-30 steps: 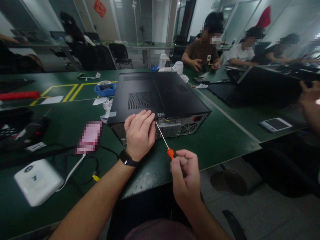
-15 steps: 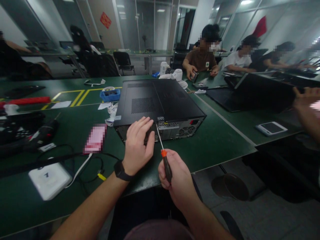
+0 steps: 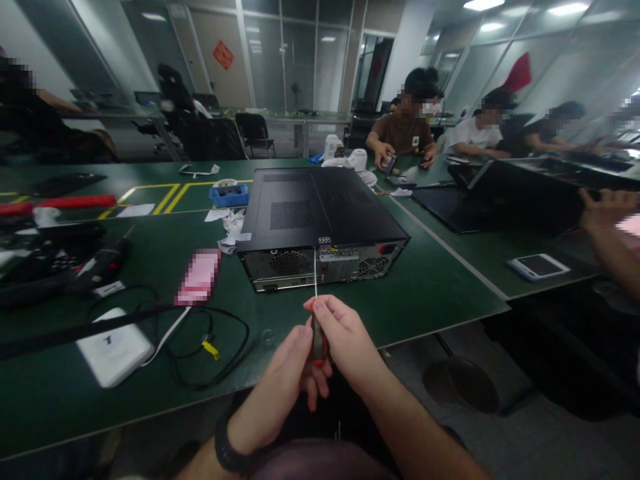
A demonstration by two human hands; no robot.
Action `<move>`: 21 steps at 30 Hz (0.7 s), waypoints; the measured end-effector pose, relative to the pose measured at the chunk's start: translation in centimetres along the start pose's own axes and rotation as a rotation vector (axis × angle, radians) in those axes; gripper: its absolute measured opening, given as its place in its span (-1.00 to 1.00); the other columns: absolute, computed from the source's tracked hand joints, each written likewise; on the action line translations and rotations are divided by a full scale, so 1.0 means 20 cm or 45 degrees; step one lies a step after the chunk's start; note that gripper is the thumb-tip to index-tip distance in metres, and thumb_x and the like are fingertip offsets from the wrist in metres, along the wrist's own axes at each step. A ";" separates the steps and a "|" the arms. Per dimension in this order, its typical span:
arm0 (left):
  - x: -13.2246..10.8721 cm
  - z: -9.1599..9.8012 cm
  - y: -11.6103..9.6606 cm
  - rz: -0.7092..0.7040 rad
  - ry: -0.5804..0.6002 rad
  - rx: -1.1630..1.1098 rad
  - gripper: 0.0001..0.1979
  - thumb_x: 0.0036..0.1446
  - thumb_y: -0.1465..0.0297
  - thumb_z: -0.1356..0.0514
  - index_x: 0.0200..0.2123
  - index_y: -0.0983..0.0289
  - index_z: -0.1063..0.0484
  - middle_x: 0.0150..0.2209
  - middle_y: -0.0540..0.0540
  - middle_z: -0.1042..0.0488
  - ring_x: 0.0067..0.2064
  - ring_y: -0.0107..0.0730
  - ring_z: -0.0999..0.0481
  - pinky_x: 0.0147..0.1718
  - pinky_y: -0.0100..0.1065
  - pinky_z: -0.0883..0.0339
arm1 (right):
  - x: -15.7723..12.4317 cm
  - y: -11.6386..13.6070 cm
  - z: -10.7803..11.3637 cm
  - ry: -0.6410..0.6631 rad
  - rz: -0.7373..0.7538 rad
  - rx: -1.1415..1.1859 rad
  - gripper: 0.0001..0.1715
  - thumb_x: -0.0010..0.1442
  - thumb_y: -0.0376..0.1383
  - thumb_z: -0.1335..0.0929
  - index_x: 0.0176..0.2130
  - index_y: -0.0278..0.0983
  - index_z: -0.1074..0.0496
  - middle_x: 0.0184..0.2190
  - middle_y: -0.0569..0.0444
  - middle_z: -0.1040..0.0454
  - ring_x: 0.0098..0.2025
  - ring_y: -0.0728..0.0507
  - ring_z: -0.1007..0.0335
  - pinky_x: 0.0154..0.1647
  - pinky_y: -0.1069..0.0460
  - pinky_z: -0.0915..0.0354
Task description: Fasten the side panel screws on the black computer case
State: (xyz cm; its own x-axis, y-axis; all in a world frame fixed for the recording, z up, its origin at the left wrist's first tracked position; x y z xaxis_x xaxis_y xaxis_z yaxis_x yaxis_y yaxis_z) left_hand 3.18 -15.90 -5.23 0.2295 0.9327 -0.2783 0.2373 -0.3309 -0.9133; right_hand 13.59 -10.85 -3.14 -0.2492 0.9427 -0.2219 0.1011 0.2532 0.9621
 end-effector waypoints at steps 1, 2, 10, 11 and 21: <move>-0.01 -0.01 0.00 0.025 0.043 -0.051 -0.41 0.26 -0.21 -0.08 -0.18 0.25 -0.31 -0.48 -0.02 -0.44 -0.58 -0.48 -0.40 -0.68 -0.48 -0.20 | 0.01 0.00 0.00 -0.025 0.046 -0.058 -0.45 0.19 0.19 -0.37 -0.17 -0.21 -0.43 -0.50 0.23 -0.40 -0.61 0.03 -0.22 -0.60 0.09 -0.14; -0.01 -0.03 0.00 0.030 0.062 -0.092 -0.43 0.26 -0.20 -0.09 -0.22 0.24 -0.30 -0.53 -0.05 -0.41 -0.63 -0.52 -0.33 -0.69 -0.50 -0.17 | 0.01 0.01 0.01 -0.040 0.091 -0.110 -0.47 0.22 0.17 -0.36 -0.17 -0.22 -0.45 -0.48 0.21 -0.41 -0.57 0.02 -0.24 -0.56 0.09 -0.16; -0.01 -0.09 -0.03 0.081 0.129 -0.414 -0.53 0.22 -0.08 -0.26 -0.23 0.21 -0.27 -0.62 -0.20 -0.22 -0.66 -0.65 -0.03 -0.67 -0.55 -0.06 | 0.03 0.15 0.05 -0.111 0.298 -0.811 -0.62 0.35 -0.01 -0.29 -0.06 -0.22 -0.46 -0.31 0.06 -0.56 -0.29 -0.10 -0.44 -0.23 0.00 -0.28; -0.02 -0.10 -0.04 0.078 0.140 -0.436 -0.53 0.23 -0.07 -0.25 -0.23 0.22 -0.28 -0.63 -0.20 -0.21 -0.66 -0.65 -0.02 -0.67 -0.55 -0.06 | 0.03 0.19 0.06 -0.103 0.315 -0.891 -0.60 0.35 0.00 -0.29 -0.04 -0.22 -0.46 -0.31 0.06 -0.57 -0.29 -0.11 -0.45 -0.22 -0.01 -0.28; -0.01 -0.12 -0.07 0.062 0.213 -0.534 -0.55 0.23 -0.05 -0.27 -0.26 0.23 -0.32 -0.66 -0.18 -0.24 -0.68 -0.62 -0.07 -0.67 -0.52 -0.11 | 0.48 0.78 0.34 -0.604 0.875 -1.546 -0.55 0.43 -0.04 -0.20 -0.15 -0.28 -0.50 -0.23 -0.10 -0.60 -0.16 -0.23 -0.48 -0.07 -0.10 -0.30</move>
State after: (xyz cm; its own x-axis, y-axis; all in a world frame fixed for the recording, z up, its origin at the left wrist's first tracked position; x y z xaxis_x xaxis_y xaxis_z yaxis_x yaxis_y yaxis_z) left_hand 5.04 -15.86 -3.15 0.3910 0.8899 -0.2349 0.5762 -0.4357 -0.6915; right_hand 19.36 3.58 8.74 -0.1315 0.8416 0.5239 -0.8453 -0.3712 0.3843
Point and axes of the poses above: each hand's wrist, its own x-axis towards the middle knuckle, its own z-axis out of the back of the hand, y = z × x, the point moved 3 cm from there along x, towards the middle knuckle
